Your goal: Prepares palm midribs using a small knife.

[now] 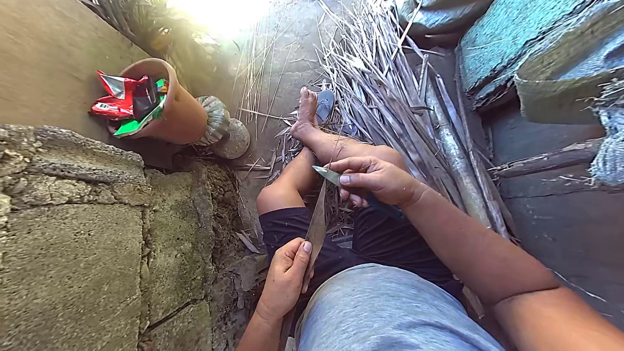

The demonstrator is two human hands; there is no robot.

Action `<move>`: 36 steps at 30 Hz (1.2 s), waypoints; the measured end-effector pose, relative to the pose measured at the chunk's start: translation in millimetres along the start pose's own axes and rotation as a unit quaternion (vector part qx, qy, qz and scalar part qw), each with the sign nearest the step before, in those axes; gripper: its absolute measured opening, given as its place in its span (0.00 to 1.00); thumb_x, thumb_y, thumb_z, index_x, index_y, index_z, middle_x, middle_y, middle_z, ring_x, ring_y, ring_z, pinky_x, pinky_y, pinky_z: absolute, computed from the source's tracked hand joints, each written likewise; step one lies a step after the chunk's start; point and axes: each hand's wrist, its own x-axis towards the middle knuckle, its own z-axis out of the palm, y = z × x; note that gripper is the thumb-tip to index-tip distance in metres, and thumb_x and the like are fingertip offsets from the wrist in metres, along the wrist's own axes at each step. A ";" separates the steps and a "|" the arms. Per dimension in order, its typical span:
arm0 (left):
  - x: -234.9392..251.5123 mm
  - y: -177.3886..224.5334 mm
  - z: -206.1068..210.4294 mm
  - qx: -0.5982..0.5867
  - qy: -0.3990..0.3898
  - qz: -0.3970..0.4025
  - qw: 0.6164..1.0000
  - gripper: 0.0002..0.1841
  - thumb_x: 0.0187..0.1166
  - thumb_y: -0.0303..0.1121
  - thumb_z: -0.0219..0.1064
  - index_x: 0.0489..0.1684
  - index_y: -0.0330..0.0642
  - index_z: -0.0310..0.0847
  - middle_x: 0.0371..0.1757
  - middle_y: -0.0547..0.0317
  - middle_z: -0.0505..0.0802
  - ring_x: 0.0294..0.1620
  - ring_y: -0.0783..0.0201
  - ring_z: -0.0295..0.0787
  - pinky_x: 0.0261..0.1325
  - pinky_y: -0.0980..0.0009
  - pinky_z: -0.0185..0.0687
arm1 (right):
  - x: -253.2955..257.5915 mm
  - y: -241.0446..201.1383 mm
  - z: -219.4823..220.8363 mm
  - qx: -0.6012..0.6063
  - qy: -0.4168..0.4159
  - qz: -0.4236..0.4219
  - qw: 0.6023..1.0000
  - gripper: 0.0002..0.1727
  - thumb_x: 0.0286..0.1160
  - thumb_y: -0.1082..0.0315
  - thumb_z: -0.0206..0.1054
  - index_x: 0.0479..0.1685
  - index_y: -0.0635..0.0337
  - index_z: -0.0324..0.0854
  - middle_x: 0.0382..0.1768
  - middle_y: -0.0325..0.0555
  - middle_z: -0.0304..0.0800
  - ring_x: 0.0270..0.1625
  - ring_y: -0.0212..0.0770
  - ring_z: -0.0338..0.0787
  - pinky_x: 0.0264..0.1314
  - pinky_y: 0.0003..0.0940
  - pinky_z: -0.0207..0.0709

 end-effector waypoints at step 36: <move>3.4 7.9 -7.6 -0.344 -0.146 -0.084 0.924 0.10 0.88 0.38 0.64 0.41 0.41 0.82 0.17 0.69 0.78 0.12 0.78 0.74 0.16 0.83 0.72 | 4.6 16.9 14.8 -0.037 -0.161 -0.049 0.985 0.10 0.87 0.66 0.60 0.43 0.60 0.85 0.27 0.38 0.92 0.21 0.27 0.86 0.23 0.21 0.80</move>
